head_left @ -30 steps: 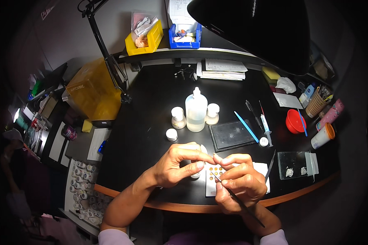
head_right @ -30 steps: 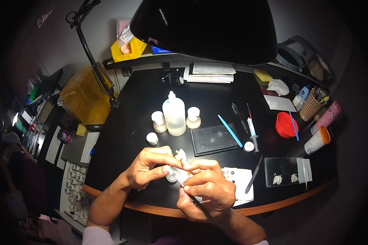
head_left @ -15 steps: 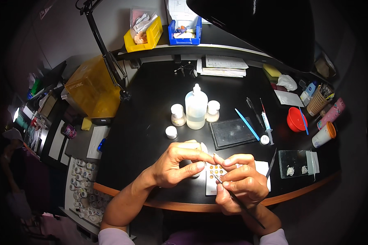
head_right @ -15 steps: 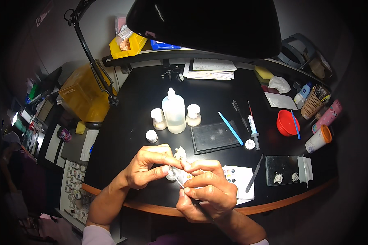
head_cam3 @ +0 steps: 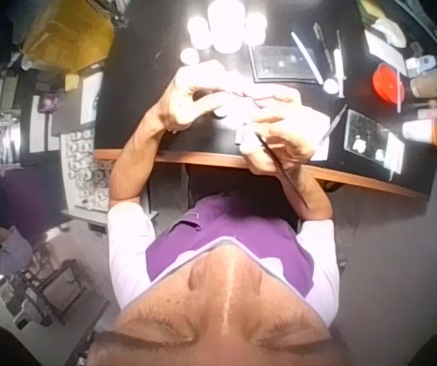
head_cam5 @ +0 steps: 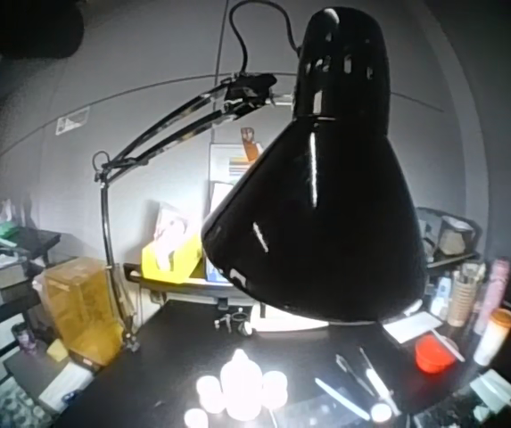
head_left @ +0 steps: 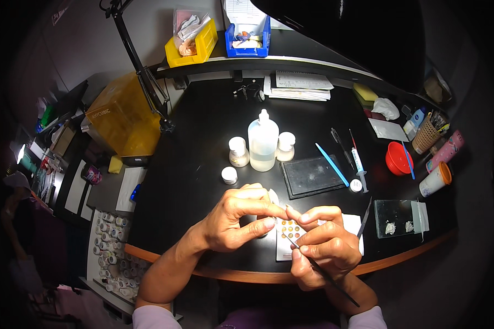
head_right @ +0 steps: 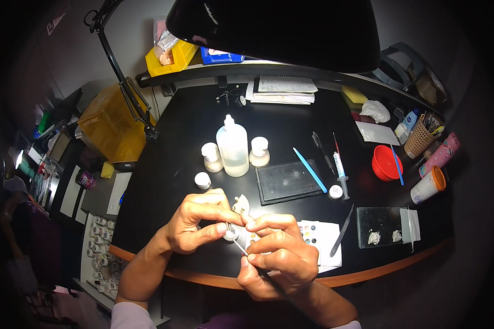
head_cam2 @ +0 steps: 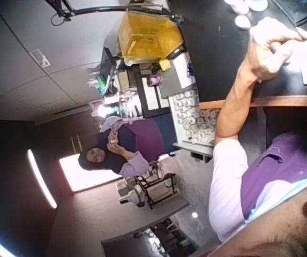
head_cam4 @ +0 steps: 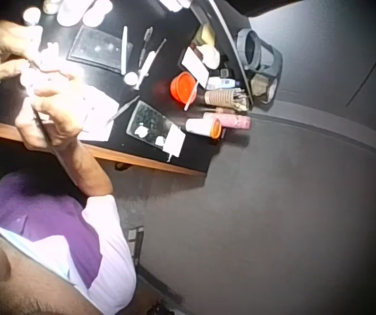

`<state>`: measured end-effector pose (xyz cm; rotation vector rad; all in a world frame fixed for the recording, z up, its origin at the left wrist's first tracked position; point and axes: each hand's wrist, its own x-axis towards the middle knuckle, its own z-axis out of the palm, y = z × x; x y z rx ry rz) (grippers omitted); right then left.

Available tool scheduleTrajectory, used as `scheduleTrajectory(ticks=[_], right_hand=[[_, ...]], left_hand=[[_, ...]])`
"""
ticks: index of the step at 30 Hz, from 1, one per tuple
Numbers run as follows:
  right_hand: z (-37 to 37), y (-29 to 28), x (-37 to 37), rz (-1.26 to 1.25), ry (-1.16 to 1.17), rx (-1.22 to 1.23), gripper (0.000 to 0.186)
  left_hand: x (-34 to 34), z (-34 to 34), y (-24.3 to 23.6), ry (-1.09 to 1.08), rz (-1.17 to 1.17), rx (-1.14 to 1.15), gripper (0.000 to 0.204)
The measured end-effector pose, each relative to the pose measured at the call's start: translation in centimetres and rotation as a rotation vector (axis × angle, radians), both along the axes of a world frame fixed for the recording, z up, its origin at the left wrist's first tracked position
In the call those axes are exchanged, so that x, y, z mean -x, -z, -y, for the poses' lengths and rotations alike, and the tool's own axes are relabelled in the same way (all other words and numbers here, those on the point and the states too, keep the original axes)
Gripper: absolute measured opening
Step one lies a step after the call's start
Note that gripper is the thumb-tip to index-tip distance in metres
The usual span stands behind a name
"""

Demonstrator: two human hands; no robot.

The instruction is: The person applies stains to a dental crown using a fine-tipped brush, dipping the brush into colors on a palette and a small liquid container. They hold the crown with tweezers and apply material from a syringe onto the prosthesis.

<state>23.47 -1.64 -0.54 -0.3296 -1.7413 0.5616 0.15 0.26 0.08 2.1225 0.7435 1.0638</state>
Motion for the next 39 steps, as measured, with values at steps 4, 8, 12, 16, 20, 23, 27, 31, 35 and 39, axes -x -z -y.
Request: scheduleTrajectory(ticks=[4, 8, 12, 16, 20, 23, 27, 31, 35, 39], right_hand=[[0.06, -0.08, 0.16, 0.001, 0.013, -0.001, 0.025], [-0.04, 0.32, 0.34, -0.014, 0.017, -0.001, 0.024], [0.01, 0.13, 0.26, 0.009, 0.011, 0.0, 0.023], [0.18, -0.07, -0.03, -0.008, -0.034, 0.009, 0.022], [0.12, -0.25, -0.23, -0.03, -0.074, 0.019, 0.021], [-0.09, 0.05, -0.05, -0.052, -0.094, 0.067, 0.022], [-0.52, 0.48, -0.04, -0.052, -0.092, 0.074, 0.022], [-0.68, 0.57, 0.05, -0.051, -0.093, 0.078, 0.021], [-0.69, -0.08, -0.06, -0.041, -0.101, 0.066, 0.02], [-0.58, -0.12, -0.15, -0.046, -0.114, 0.088, 0.021]], left_hand=[[0.04, 0.1, 0.01, -0.003, 0.001, -0.032, 0.028], [-0.16, 0.14, -0.17, 0.007, 0.023, -0.027, 0.027], [-0.2, 0.21, -0.16, 0.002, 0.035, -0.029, 0.027], [-0.15, 0.14, 0.24, 0.017, 0.069, -0.032, 0.03], [-0.3, 0.24, -0.06, 0.036, 0.101, -0.032, 0.028], [-0.04, 0.22, 0.02, 0.044, 0.088, -0.031, 0.026], [0.08, 0.08, 0.05, 0.039, 0.072, -0.065, 0.026], [-0.02, 0.05, 0.23, 0.036, 0.092, -0.06, 0.026], [-0.04, 0.08, 0.03, 0.039, 0.088, -0.052, 0.026], [-0.07, 0.04, 0.13, 0.044, 0.088, -0.055, 0.026]])
